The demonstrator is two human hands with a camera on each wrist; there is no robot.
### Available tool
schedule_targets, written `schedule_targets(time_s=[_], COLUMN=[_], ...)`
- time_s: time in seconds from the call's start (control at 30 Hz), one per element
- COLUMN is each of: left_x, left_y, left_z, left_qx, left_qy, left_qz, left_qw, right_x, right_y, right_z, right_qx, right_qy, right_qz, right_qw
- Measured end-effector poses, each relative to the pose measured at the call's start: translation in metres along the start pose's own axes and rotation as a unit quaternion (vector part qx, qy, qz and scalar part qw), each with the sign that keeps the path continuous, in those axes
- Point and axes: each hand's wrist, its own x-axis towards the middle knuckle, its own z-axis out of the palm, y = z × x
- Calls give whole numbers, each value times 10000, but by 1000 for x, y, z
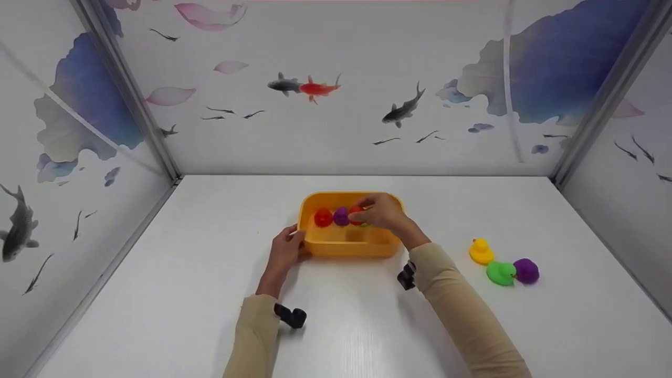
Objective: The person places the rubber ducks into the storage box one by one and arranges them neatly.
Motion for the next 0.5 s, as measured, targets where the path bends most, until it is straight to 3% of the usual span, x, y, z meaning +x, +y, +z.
schedule_targets(time_s=[0.17,0.5], left_x=[-1,1], left_y=[0,0], left_z=[-1,-2], left_qx=[-64,9], left_qy=[-79,-26], left_qz=[101,6], left_qw=[9999,10000], right_x=[4,11], right_y=[2,-6], right_z=[14,40], right_qx=[20,103], right_qy=[-7,-29], right_qz=[-71,107], right_qw=[10000,9999])
